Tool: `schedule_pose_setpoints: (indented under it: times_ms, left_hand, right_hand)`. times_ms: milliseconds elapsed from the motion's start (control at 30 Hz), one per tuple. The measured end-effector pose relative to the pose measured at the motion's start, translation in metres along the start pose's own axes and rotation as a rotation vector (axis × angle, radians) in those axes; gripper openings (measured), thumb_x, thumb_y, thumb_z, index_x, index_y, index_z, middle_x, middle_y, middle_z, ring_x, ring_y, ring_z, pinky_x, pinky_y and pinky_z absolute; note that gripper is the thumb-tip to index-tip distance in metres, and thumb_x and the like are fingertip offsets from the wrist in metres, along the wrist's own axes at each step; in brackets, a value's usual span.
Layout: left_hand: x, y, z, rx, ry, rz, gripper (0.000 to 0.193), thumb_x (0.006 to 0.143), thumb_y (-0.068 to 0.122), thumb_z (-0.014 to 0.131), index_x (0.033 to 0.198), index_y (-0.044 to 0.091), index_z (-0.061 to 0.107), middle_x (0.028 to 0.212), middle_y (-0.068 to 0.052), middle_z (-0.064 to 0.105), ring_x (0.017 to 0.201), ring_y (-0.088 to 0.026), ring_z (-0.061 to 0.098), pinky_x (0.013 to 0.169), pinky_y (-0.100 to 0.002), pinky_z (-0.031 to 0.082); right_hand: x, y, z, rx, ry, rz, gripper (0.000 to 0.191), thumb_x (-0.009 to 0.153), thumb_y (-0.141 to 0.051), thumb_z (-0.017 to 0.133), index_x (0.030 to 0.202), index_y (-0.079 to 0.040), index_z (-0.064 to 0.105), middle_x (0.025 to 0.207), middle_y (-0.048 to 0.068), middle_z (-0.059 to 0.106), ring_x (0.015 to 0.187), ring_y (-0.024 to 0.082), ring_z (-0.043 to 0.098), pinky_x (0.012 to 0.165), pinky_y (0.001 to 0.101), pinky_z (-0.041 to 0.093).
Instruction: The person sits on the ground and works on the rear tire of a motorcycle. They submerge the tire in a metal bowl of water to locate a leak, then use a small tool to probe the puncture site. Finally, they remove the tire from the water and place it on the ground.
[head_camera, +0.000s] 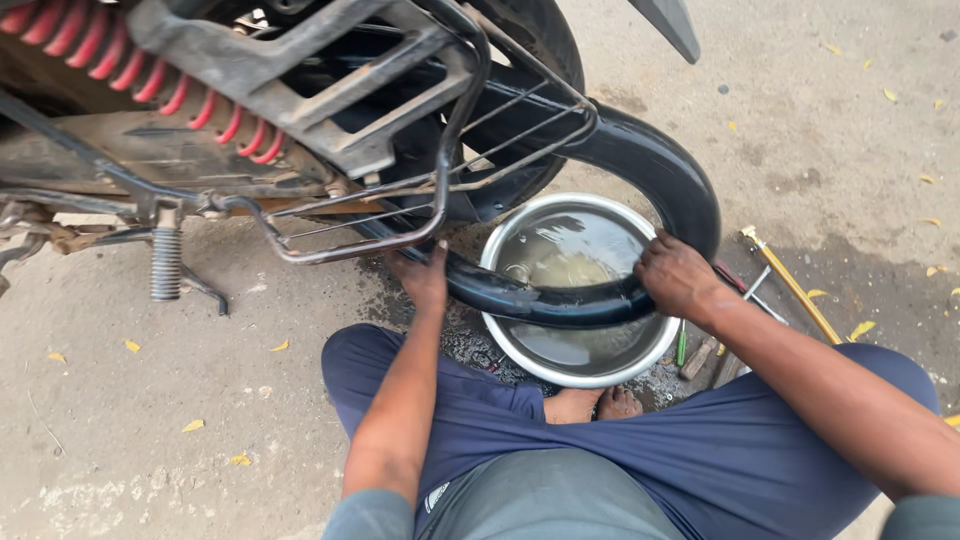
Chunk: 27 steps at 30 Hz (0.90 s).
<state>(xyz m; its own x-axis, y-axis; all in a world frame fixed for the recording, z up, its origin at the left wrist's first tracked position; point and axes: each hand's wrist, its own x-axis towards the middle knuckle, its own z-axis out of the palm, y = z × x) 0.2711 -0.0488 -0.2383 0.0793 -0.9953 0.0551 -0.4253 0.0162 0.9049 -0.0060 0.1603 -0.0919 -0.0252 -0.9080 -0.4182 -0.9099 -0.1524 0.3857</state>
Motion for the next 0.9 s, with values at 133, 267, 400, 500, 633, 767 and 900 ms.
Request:
schedule_pose_setpoints:
  times_ms: [133,267,400,500,633,767,900]
  left_hand:
    - [0.017,-0.006,-0.021,-0.551,-0.081,-0.42,0.114,0.071,0.028,0.085,0.158,0.006,0.015,0.146,-0.022,0.05,0.126,-0.035,0.055,0.103,-0.048,0.045]
    - [0.028,-0.009,-0.036,-0.505,-0.314,-0.455,0.023,0.094,0.023,0.072,0.111,0.015,0.086,0.071,0.002,0.042,0.061,-0.015,0.038,0.054,-0.034,0.04]
    - [0.04,-0.013,-0.044,-0.346,-0.573,-0.261,0.047,0.093,0.003,0.044,0.126,0.014,0.075,0.124,-0.003,0.072,0.106,-0.016,0.068,0.092,-0.031,0.05]
    - [0.052,-0.014,-0.049,-0.256,-0.331,-0.306,0.041,0.098,0.01,0.047,0.13,0.009,0.072,0.139,-0.016,0.067,0.127,-0.029,0.061,0.108,-0.038,0.046]
    - [0.083,0.005,-0.056,-0.088,-0.161,-0.099,0.039,0.098,0.017,0.05,0.13,0.009,0.071,0.137,-0.017,0.067,0.126,-0.032,0.061,0.108,-0.041,0.046]
    - [0.095,0.093,-0.011,0.068,-0.05,0.112,0.038,0.098,0.024,0.053,0.13,0.009,0.069,0.135,-0.018,0.067,0.125,-0.035,0.061,0.107,-0.044,0.046]
    - [0.142,0.051,-0.052,0.174,0.059,0.324,0.04,0.098,0.031,0.056,0.13,0.009,0.067,0.133,-0.019,0.067,0.124,-0.037,0.061,0.107,-0.046,0.046]
  right_hand:
    - [-0.019,-0.011,-0.019,0.049,-0.056,0.03,0.049,0.067,-0.03,0.085,0.11,-0.009,0.071,0.112,0.009,0.07,0.121,0.024,0.059,0.119,0.0396,0.032]
    - [-0.028,-0.021,-0.01,0.133,0.091,0.018,0.035,0.057,-0.029,0.086,0.083,-0.007,0.078,0.091,0.015,0.074,0.101,0.031,0.066,0.095,0.0437,0.05]
    - [-0.02,-0.042,0.0,0.187,-0.009,-0.093,0.033,0.06,-0.03,0.086,0.083,-0.008,0.082,0.091,0.019,0.074,0.102,0.037,0.064,0.103,0.047,0.044]
    - [-0.016,-0.046,-0.004,0.213,0.095,-0.199,0.041,0.057,-0.035,0.086,0.088,-0.009,0.079,0.094,0.012,0.075,0.101,0.031,0.067,0.104,0.0451,0.044]
    - [-0.027,-0.008,-0.023,0.583,0.809,-0.127,0.052,0.073,-0.041,0.087,0.114,-0.011,0.076,0.127,0.015,0.069,0.122,0.034,0.062,0.108,0.0459,0.043]
    - [-0.015,0.04,-0.033,0.867,0.783,0.382,0.097,0.071,-0.043,0.093,0.147,-0.006,0.046,0.147,0.023,0.051,0.136,0.043,0.047,0.11,0.0482,0.036]
    - [0.04,0.032,-0.006,1.308,0.63,0.414,0.115,0.06,-0.042,0.091,0.151,-0.003,0.034,0.145,0.025,0.052,0.136,0.037,0.051,0.113,0.0439,0.041]
